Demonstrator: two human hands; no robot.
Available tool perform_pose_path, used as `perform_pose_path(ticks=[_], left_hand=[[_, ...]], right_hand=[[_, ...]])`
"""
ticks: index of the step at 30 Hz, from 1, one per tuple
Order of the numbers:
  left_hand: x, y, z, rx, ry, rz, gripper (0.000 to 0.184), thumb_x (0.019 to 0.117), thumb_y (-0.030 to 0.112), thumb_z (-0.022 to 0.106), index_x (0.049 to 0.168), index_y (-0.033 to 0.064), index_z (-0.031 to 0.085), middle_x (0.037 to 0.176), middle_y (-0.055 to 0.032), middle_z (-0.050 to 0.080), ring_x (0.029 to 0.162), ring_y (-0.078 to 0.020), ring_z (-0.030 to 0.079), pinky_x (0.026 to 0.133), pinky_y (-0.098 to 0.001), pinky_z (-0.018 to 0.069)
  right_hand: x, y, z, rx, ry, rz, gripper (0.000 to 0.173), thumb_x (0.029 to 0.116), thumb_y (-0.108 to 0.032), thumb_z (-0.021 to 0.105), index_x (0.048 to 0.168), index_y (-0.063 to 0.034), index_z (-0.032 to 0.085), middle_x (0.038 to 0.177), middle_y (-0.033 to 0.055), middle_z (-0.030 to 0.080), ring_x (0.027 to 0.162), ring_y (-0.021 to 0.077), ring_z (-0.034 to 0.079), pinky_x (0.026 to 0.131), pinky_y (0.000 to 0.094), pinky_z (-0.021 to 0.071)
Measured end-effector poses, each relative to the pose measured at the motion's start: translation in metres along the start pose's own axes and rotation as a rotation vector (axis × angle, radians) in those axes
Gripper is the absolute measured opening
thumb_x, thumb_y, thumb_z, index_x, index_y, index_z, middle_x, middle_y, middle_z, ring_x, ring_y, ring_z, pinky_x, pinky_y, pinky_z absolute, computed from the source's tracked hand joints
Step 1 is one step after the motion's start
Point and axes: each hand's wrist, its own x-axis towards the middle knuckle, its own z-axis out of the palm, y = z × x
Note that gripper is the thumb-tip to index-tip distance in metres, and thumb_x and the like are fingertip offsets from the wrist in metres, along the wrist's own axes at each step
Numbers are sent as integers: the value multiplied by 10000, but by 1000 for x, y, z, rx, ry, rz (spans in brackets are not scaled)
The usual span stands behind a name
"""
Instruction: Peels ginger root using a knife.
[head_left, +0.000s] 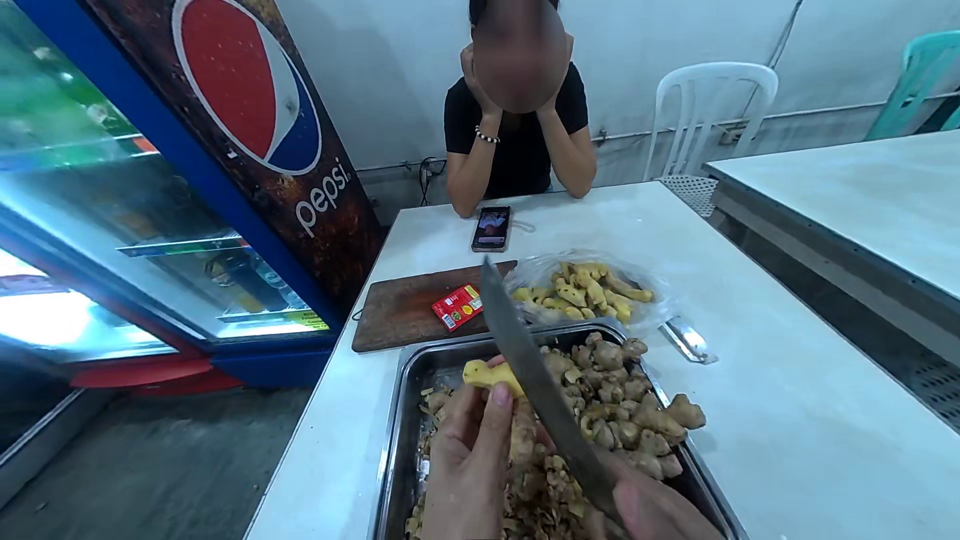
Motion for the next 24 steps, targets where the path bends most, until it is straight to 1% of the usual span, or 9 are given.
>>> perform_pose_path(ticks=[2, 4, 5, 7, 10, 16, 20, 22, 24], left_hand=[[1, -2, 1, -17, 15, -32, 283, 1068, 132, 446, 1278, -1, 582, 1109, -52, 686, 924, -92, 678, 821, -252, 581], [5, -8, -1, 6, -34, -29, 295, 1079, 160, 435, 1278, -16, 563, 1115, -87, 697, 901, -100, 683, 758, -231, 574], [7, -10, -1, 15, -71, -11, 312, 1084, 162, 422, 1285, -29, 564, 1101, -98, 714, 897, -105, 695, 739, -225, 576], [6, -11, 2, -4, -115, -3, 309, 1090, 131, 378, 1280, -51, 540, 1055, -92, 729, 895, -112, 714, 755, -241, 594], [1, -12, 6, -12, -83, -33, 307, 1091, 117, 372, 1278, -54, 546, 985, -69, 722, 807, -101, 708, 703, -243, 603], [-6, -12, 13, -40, -17, -53, 288, 1085, 90, 360, 1238, -63, 551, 973, -41, 720, 880, -71, 708, 791, -221, 592], [-6, -18, 11, -108, -11, -45, 260, 1083, 98, 395, 1223, -46, 560, 988, -37, 725, 915, -72, 712, 828, -232, 592], [-5, -19, 10, -149, -31, -48, 260, 1087, 118, 400, 1229, -25, 564, 1001, -30, 724, 933, -69, 706, 847, -232, 586], [-5, -20, 8, -145, -50, -43, 265, 1088, 129, 405, 1236, -21, 566, 1010, -29, 718, 946, -68, 698, 862, -234, 578]], right_hand=[[0, -2, 7, -254, 65, -115, 671, 1071, -483, 440, 1576, -47, 370, 963, 26, 626, 574, 21, 465, 492, 215, 424], [-1, -4, 11, -455, 97, -170, 744, 1043, -477, 519, 1601, -31, 310, 1406, 143, 592, 887, 65, 636, 774, 280, 555], [-2, -4, 13, -539, 115, -183, 791, 1020, -495, 558, 1603, -26, 302, 1482, 177, 544, 1048, 147, 687, 896, 377, 576], [-3, -2, 18, -675, 176, -214, 842, 983, -521, 614, 1600, -30, 320, 1378, 205, 623, 938, 246, 716, 801, 485, 582], [-1, -1, 20, -826, 226, -265, 852, 964, -546, 630, 1578, -16, 367, 1214, 184, 716, 725, 245, 698, 636, 461, 573], [1, 0, 19, -994, 234, -329, 807, 963, -559, 620, 1528, -6, 457, 1104, 162, 758, 754, 253, 730, 646, 451, 583], [1, 1, 17, -1151, 285, -354, 760, 969, -615, 559, 1493, -66, 537, 757, 137, 717, 528, 264, 607, 476, 432, 478], [2, 1, 15, -1159, 279, -342, 717, 982, -604, 546, 1499, -107, 542, 774, 140, 722, 532, 267, 615, 472, 440, 481], [3, -2, 12, -1085, 243, -331, 688, 989, -556, 573, 1507, -106, 530, 907, 148, 759, 597, 259, 664, 517, 443, 521]])
